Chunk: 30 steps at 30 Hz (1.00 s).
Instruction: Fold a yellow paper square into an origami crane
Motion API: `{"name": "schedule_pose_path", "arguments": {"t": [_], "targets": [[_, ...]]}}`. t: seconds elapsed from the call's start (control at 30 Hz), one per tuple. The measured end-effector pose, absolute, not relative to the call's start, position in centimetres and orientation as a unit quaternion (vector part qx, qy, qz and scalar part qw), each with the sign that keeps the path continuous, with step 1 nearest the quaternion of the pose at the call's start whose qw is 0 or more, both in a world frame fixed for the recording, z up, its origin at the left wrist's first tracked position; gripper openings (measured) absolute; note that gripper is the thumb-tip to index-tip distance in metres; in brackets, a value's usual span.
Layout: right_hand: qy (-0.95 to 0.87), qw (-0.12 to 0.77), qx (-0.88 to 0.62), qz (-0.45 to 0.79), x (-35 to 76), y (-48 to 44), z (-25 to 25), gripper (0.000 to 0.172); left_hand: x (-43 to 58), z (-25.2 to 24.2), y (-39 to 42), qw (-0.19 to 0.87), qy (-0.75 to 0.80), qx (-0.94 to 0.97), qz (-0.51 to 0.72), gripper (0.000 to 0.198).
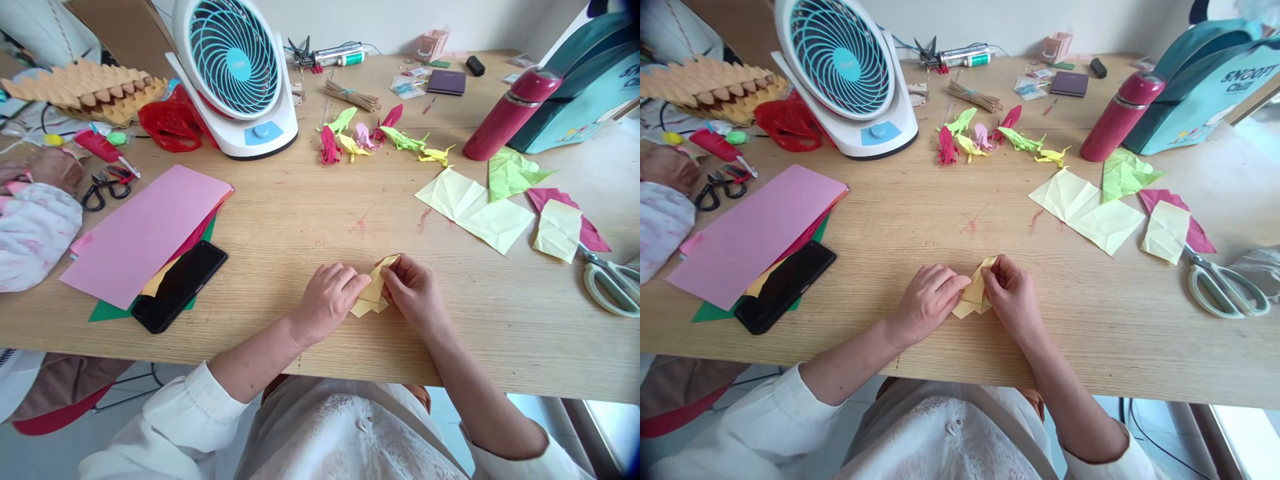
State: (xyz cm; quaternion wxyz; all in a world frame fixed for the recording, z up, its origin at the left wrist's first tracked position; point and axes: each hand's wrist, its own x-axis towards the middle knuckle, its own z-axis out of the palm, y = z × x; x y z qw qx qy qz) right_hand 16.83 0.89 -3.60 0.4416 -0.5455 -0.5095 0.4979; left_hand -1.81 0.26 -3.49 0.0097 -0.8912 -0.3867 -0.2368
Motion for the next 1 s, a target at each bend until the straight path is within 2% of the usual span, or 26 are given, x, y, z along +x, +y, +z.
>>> {"name": "schedule_pose_path", "arguments": {"t": [0.23, 0.6, 1.0], "targets": [[-0.475, 0.472, -0.533, 0.516, 16.68, 0.75, -3.25, 0.025, -1.86, -3.53, 0.23, 0.011, -0.367, -0.901, -0.232, 0.014], [-0.483, 0.479, -0.541, 0.494, 16.65, 0.77, -2.89, 0.021, -1.90, -3.60, -0.02, -0.017, -0.361, -0.909, -0.205, 0.021], [-0.476, 0.495, -0.537, 0.489, 16.94, 0.92, -2.82, 0.019, -1.88, -3.12, -0.15, -0.008, -0.342, -0.922, -0.184, 0.018]]}}
